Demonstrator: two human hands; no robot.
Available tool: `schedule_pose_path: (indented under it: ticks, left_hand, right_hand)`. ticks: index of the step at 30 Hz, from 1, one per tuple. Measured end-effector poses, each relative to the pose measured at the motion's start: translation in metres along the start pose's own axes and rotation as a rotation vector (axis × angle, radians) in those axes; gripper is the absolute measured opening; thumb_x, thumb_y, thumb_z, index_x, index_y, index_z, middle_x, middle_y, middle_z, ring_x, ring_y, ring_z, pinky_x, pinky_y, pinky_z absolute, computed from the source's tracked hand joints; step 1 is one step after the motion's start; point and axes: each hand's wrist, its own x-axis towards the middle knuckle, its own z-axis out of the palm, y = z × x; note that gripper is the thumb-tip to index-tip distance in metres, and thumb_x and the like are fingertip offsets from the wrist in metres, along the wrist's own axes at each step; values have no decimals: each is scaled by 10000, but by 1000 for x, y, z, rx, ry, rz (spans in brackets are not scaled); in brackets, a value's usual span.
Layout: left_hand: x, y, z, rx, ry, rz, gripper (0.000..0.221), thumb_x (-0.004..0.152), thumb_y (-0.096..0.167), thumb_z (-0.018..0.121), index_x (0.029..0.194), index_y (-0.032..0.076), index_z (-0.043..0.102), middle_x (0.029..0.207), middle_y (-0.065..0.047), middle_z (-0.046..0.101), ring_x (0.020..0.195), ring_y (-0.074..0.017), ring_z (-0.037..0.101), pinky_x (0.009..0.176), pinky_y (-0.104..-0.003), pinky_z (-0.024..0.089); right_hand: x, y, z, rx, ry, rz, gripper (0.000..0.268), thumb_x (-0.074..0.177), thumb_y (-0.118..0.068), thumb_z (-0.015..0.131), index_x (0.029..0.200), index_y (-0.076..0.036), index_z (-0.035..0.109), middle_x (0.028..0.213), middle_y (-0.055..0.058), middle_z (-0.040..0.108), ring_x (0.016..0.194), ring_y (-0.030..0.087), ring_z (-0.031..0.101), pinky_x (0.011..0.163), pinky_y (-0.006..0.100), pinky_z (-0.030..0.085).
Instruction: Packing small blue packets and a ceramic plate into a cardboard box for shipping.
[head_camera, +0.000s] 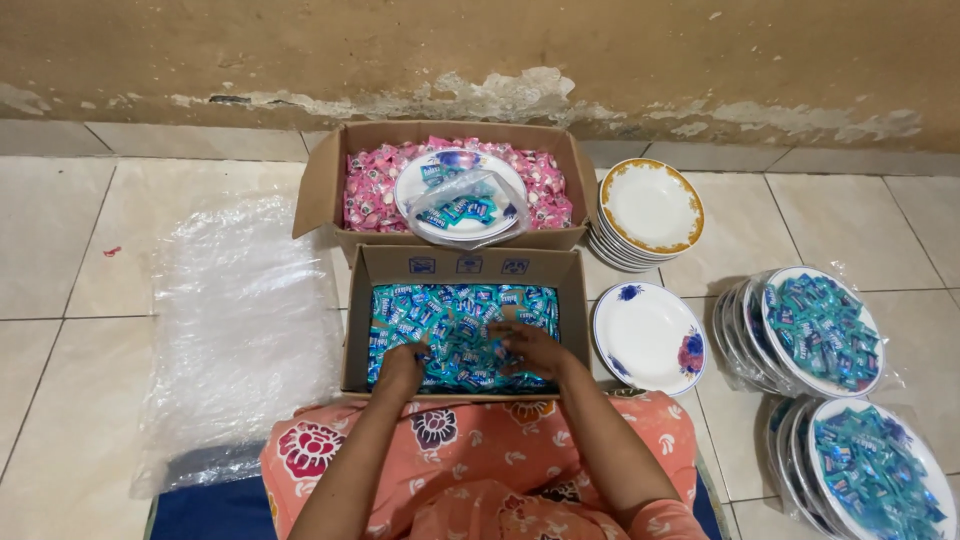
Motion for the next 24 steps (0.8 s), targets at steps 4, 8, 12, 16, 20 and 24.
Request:
schedule_pose_path:
  ticks: [4, 8, 12, 16, 20, 24]
  left_hand:
    - [-3, 5, -5, -1, -3, -17, 303, 931, 86, 594, 1139, 167, 798, 1125, -251, 748, 1114, -437, 699, 926, -487, 609]
    - [17, -14, 7, -85, 29, -36, 255, 902, 107, 654, 1101, 155, 806, 1077, -245, 755, 1069, -444, 708, 893, -492, 610]
    - [11, -4, -3, -297, 54, -103, 209, 901, 137, 695, 1076, 103, 804, 1003, -217, 761, 861, -320, 771, 792, -425, 623]
    - [26, 17, -8, -524, 68, -109, 188, 925, 112, 655, 1049, 75, 790, 977, -191, 733, 761, -272, 770, 677, -383, 629]
    - [32, 101, -38, -933, 68, -82, 322, 960, 110, 641, 1209, -91, 679, 1171, -297, 664, 986, -349, 721, 782, -412, 644]
    - [78, 159, -54, -859, 154, 74, 353, 990, 207, 699, 1251, -28, 680, 1269, -289, 628, 1160, -388, 665, 878, -452, 644]
  right_hand:
    - [23, 10, -34, 230, -73, -141, 487, 961, -69, 621, 1437, -18, 531, 1092, 208, 709, 1038, 359, 717, 879, 604, 610]
    - [33, 19, -49, 430, -122, -250, 487, 982, -30, 523, 1467, -12, 480, 1197, 269, 682, 1135, 422, 671, 965, 610, 555]
    - [37, 22, -49, 485, -108, -238, 671, 885, 136, 455, 1511, -103, 439, 1369, 287, 587, 1265, 495, 571, 992, 683, 498]
    - [47, 42, -64, 366, -24, -219, 653, 838, 187, 422, 1436, -70, 475, 1232, 282, 633, 1127, 469, 651, 960, 648, 539]
    - [50, 47, -67, 249, 127, -159, 507, 935, 115, 464, 1392, -95, 528, 1108, 271, 671, 938, 405, 715, 768, 529, 636]
    - [62, 56, -78, 158, 264, -195, 628, 939, 129, 416, 1457, -226, 455, 1159, 218, 659, 939, 360, 704, 717, 468, 619]
